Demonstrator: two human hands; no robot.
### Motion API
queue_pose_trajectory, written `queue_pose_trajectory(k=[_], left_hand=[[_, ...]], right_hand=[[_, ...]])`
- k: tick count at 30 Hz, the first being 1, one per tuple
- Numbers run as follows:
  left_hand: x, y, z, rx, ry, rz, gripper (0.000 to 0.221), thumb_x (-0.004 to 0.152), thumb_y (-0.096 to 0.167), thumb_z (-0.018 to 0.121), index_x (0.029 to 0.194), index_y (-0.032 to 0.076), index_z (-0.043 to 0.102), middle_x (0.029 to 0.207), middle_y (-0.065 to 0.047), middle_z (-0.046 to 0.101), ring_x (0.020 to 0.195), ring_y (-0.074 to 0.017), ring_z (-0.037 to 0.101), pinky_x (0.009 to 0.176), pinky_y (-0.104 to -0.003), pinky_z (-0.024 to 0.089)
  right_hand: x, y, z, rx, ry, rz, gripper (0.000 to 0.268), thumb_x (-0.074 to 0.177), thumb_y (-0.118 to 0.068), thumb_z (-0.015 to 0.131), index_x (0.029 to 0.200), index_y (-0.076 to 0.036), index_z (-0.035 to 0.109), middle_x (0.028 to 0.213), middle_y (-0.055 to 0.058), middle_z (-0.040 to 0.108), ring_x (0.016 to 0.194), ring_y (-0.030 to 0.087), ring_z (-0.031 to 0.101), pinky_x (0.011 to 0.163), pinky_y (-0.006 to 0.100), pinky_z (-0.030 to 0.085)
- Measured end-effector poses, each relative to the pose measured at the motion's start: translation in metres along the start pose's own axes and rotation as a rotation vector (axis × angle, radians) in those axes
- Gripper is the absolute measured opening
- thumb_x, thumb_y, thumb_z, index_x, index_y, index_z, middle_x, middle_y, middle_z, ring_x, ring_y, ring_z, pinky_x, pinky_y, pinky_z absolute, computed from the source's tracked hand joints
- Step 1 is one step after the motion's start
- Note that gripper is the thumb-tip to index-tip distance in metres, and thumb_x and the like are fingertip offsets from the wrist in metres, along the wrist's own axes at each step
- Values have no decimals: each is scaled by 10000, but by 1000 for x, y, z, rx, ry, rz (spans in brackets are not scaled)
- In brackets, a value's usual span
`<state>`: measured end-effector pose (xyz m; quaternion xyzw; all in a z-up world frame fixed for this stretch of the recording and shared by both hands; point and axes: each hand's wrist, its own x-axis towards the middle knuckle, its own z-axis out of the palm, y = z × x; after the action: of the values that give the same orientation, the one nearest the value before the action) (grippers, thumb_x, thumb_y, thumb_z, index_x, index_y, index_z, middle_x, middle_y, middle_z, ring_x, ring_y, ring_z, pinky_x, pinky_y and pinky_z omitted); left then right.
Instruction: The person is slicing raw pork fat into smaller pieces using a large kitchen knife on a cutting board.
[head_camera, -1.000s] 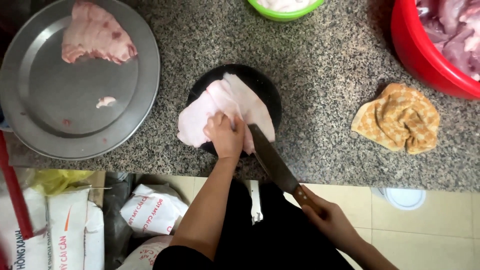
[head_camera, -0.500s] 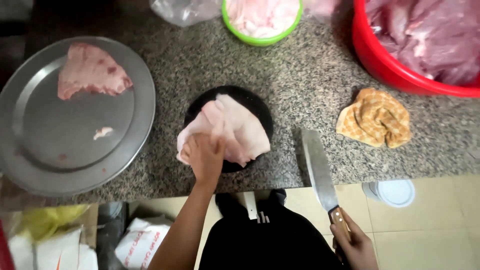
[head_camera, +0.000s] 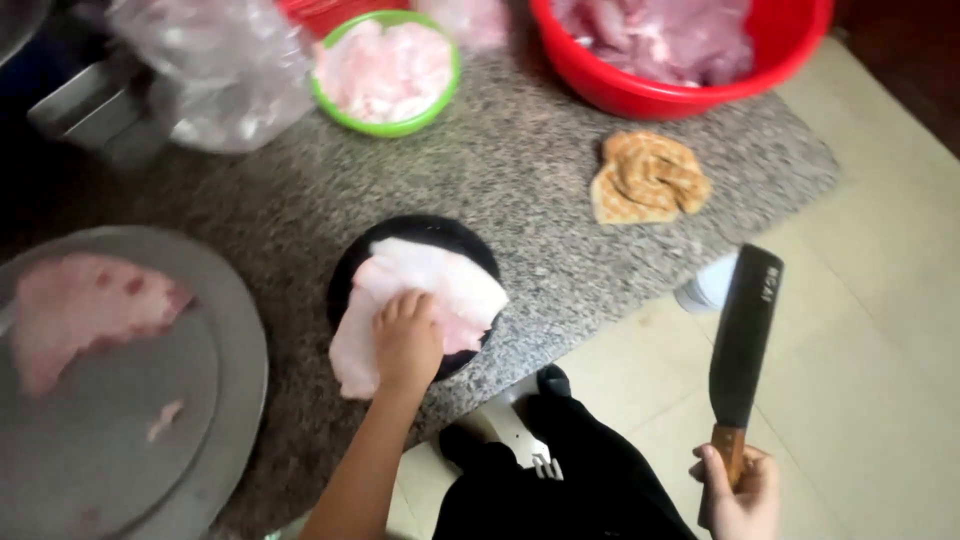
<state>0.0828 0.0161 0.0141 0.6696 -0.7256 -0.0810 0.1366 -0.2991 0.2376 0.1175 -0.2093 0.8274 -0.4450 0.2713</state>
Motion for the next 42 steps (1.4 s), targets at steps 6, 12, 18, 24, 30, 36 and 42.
queue_pose_trajectory(k=[6, 12, 18, 24, 30, 36, 42], left_hand=[[-9, -6, 7, 74, 142, 12, 412, 798, 323, 684, 1208, 305, 717, 1252, 25, 700, 1113, -285, 622, 952, -484, 455], [-12, -9, 0, 82, 125, -15, 466, 752, 290, 682, 1213, 352, 716, 1347, 96, 694, 1189, -279, 654, 1013, -458, 492], [-30, -41, 25, -70, 374, 102, 483, 710, 204, 679, 1174, 277, 792, 1334, 26, 763, 1063, -253, 757, 839, -431, 586], [-72, -160, 83, 51, 365, 562, 309, 956, 312, 534, 956, 125, 779, 1049, -14, 799, 1017, -223, 749, 1056, -460, 574], [-145, -79, 99, -72, 383, 173, 376, 1005, 285, 465, 1217, 27, 638, 1250, -47, 729, 1159, -177, 689, 1115, -349, 510], [-309, 75, 117, -285, 381, -309, 583, 1063, 254, 383, 1529, -87, 465, 1492, -85, 643, 1329, -122, 619, 1185, -215, 437], [-305, 247, 35, 91, 579, -806, 523, 674, 273, 689, 1183, 343, 787, 1376, 42, 752, 1246, -102, 698, 1082, -392, 450]], right_hand=[[-38, 49, -26, 274, 117, 179, 337, 1006, -163, 677, 1325, -55, 648, 668, 194, 542, 493, 255, 448, 446, 357, 321], [-31, 100, -61, 146, 215, 2, 308, 1062, -137, 604, 1253, 66, 735, 790, 215, 711, 591, 270, 557, 614, 337, 438], [19, 89, -35, 298, 174, 115, 229, 975, -108, 720, 1134, 55, 747, 689, 223, 629, 544, 236, 418, 531, 339, 365], [90, 29, -32, 269, 6, 314, 347, 1012, -203, 647, 1297, -54, 777, 691, 134, 541, 598, 232, 375, 605, 332, 303], [260, 91, -38, 331, -239, 249, 229, 1029, -155, 672, 1140, 8, 788, 643, 171, 526, 482, 219, 378, 438, 328, 254], [351, 25, -75, 216, -542, 69, 309, 1067, -151, 576, 802, 8, 586, 673, 122, 463, 566, 191, 335, 536, 332, 225], [502, 75, -22, -26, -597, -211, 468, 1143, -380, 553, 779, -103, 655, 636, 69, 604, 595, 177, 534, 616, 346, 420]])
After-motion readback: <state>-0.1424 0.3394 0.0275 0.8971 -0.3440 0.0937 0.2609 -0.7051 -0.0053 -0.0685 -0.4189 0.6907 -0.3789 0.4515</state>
